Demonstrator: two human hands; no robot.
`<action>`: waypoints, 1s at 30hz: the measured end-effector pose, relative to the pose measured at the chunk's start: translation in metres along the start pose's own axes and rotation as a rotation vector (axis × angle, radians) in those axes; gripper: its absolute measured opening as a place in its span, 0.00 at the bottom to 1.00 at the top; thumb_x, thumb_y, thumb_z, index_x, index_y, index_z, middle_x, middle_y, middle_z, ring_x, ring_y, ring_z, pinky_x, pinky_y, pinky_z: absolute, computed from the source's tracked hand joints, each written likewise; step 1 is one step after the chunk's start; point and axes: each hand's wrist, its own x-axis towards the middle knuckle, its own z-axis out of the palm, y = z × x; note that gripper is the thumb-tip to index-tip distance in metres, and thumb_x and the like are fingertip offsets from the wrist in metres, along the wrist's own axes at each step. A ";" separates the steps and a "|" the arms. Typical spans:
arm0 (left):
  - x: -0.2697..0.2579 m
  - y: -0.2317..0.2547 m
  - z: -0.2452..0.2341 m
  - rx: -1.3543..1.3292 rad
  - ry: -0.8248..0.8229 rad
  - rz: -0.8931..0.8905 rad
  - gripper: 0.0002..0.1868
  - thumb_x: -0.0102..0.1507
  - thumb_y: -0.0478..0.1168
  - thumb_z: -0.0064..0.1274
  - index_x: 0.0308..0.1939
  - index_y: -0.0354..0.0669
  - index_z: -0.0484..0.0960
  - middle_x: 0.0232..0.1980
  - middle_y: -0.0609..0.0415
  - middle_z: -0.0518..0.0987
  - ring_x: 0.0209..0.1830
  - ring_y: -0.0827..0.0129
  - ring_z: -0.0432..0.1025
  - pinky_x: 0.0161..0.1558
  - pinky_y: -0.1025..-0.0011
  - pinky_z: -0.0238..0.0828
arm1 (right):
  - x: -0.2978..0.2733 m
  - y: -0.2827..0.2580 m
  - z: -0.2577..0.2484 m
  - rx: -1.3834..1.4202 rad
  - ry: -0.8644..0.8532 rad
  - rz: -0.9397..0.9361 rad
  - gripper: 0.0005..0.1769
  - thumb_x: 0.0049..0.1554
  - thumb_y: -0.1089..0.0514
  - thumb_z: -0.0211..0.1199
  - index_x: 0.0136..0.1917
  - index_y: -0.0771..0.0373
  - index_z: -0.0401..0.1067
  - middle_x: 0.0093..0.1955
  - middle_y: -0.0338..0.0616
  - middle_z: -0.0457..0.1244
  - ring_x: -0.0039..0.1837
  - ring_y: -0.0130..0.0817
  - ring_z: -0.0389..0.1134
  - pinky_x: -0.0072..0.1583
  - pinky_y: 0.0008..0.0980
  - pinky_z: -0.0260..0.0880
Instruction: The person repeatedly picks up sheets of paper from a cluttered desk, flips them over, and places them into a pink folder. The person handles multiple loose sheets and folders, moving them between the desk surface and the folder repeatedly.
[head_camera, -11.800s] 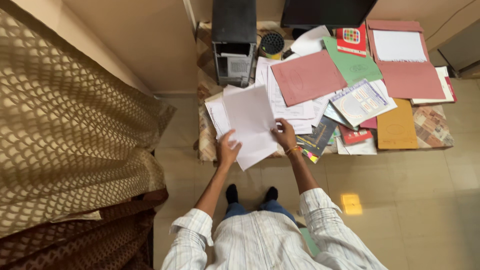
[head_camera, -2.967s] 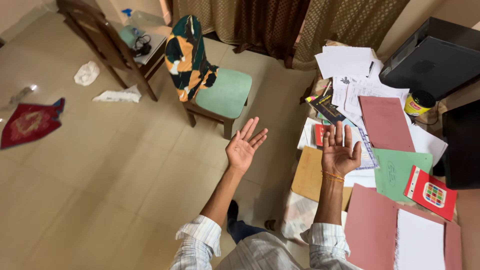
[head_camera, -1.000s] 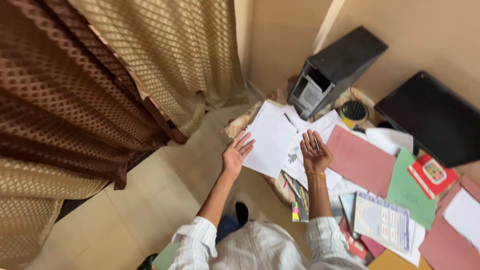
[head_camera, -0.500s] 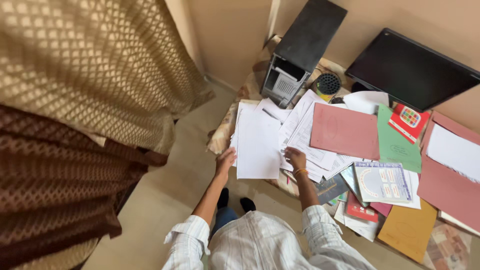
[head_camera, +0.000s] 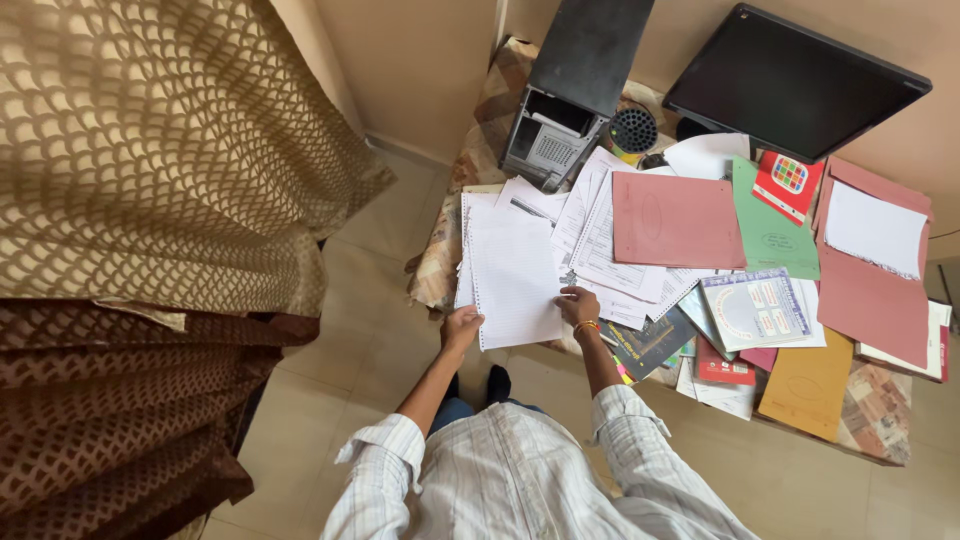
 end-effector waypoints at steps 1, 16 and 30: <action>0.000 -0.001 -0.001 -0.031 0.000 -0.009 0.21 0.59 0.36 0.65 0.55 0.34 0.83 0.42 0.51 0.86 0.41 0.70 0.78 0.44 0.73 0.74 | -0.001 0.001 0.002 -0.005 0.015 -0.008 0.16 0.46 0.61 0.76 0.49 0.65 0.80 0.39 0.46 0.72 0.36 0.30 0.71 0.39 0.28 0.71; 0.012 0.003 0.000 -0.303 -0.042 -0.017 0.24 0.56 0.29 0.63 0.57 0.29 0.78 0.45 0.48 0.84 0.43 0.69 0.78 0.45 0.74 0.76 | -0.004 0.003 0.009 0.089 0.084 -0.047 0.10 0.46 0.61 0.77 0.40 0.68 0.81 0.33 0.43 0.70 0.32 0.24 0.67 0.36 0.24 0.67; 0.024 0.023 0.001 -0.391 -0.056 -0.105 0.23 0.57 0.29 0.60 0.56 0.28 0.77 0.42 0.48 0.83 0.33 0.67 0.77 0.36 0.70 0.76 | 0.005 -0.004 0.002 0.019 0.280 -0.380 0.11 0.53 0.58 0.73 0.45 0.65 0.75 0.42 0.45 0.72 0.45 0.25 0.72 0.48 0.25 0.70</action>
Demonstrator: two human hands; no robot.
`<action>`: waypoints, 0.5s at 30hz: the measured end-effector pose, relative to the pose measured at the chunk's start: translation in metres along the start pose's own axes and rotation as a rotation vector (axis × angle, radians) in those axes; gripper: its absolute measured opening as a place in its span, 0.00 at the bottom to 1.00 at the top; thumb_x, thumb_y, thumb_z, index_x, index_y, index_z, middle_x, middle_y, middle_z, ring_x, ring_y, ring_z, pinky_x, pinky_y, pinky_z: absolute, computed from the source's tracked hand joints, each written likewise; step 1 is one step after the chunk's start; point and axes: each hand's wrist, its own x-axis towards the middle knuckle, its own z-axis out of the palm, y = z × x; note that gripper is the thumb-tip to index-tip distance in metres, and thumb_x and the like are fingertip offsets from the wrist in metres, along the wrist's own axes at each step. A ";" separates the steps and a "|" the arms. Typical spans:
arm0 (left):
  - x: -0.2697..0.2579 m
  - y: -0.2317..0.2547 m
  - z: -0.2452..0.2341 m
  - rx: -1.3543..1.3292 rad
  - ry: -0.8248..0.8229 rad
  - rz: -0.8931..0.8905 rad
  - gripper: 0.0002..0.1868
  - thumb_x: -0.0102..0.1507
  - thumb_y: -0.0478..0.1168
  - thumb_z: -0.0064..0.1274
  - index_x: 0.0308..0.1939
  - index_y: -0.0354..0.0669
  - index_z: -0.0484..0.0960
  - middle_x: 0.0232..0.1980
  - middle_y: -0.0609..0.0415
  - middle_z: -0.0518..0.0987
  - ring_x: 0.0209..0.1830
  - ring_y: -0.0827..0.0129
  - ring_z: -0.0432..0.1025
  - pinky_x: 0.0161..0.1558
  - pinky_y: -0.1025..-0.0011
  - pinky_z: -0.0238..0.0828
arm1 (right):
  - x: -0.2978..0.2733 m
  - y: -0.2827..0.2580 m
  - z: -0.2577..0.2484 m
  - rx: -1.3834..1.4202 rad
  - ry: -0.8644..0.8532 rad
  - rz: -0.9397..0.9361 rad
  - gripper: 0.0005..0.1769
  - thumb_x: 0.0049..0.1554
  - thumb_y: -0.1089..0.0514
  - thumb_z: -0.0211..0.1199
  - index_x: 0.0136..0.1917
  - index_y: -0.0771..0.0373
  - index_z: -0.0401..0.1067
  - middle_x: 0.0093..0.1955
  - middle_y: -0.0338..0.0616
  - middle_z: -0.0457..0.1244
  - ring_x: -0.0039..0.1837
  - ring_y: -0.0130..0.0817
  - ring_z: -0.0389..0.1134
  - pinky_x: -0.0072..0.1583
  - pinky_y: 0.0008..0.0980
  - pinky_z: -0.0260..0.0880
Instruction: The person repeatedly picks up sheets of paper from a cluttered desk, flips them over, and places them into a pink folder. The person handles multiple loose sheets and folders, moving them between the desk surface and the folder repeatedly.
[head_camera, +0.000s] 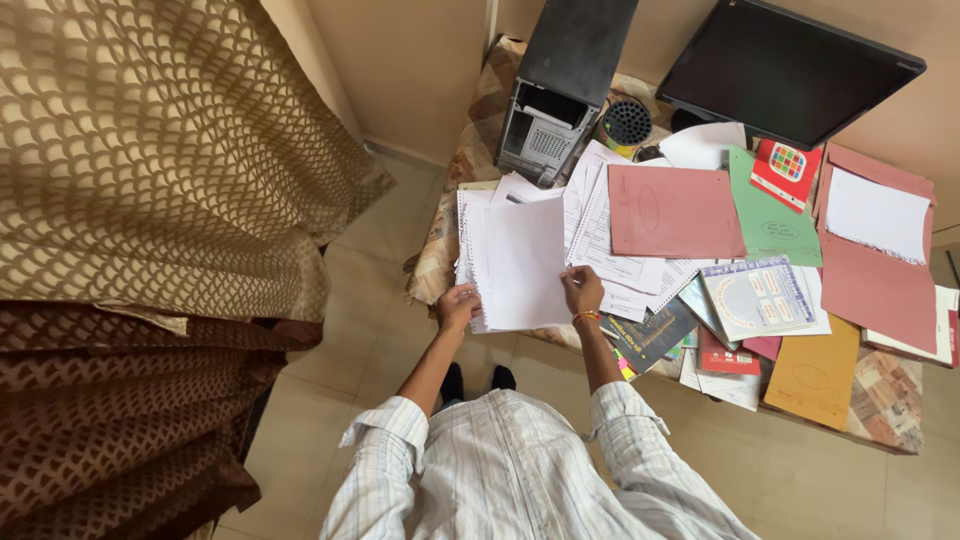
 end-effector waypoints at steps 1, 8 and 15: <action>0.002 0.001 -0.001 0.064 0.028 0.038 0.23 0.57 0.29 0.60 0.57 0.29 0.77 0.43 0.45 0.83 0.33 0.66 0.76 0.36 0.70 0.75 | 0.002 0.000 -0.002 0.017 -0.006 0.052 0.10 0.54 0.59 0.72 0.46 0.65 0.75 0.42 0.45 0.72 0.43 0.26 0.70 0.45 0.26 0.68; 0.012 0.005 0.003 0.366 0.031 0.439 0.30 0.61 0.32 0.61 0.68 0.38 0.72 0.58 0.43 0.80 0.46 0.67 0.79 0.46 0.73 0.77 | 0.008 -0.013 -0.032 0.323 -0.059 0.099 0.07 0.58 0.65 0.68 0.50 0.64 0.74 0.40 0.38 0.70 0.38 0.20 0.60 0.40 0.22 0.58; -0.017 0.065 0.036 0.068 -0.483 0.512 0.47 0.65 0.34 0.59 0.82 0.46 0.47 0.73 0.40 0.69 0.59 0.66 0.75 0.57 0.73 0.75 | -0.001 -0.037 -0.066 0.584 -0.134 0.094 0.12 0.60 0.66 0.66 0.57 0.66 0.72 0.42 0.34 0.68 0.41 0.15 0.63 0.42 0.17 0.61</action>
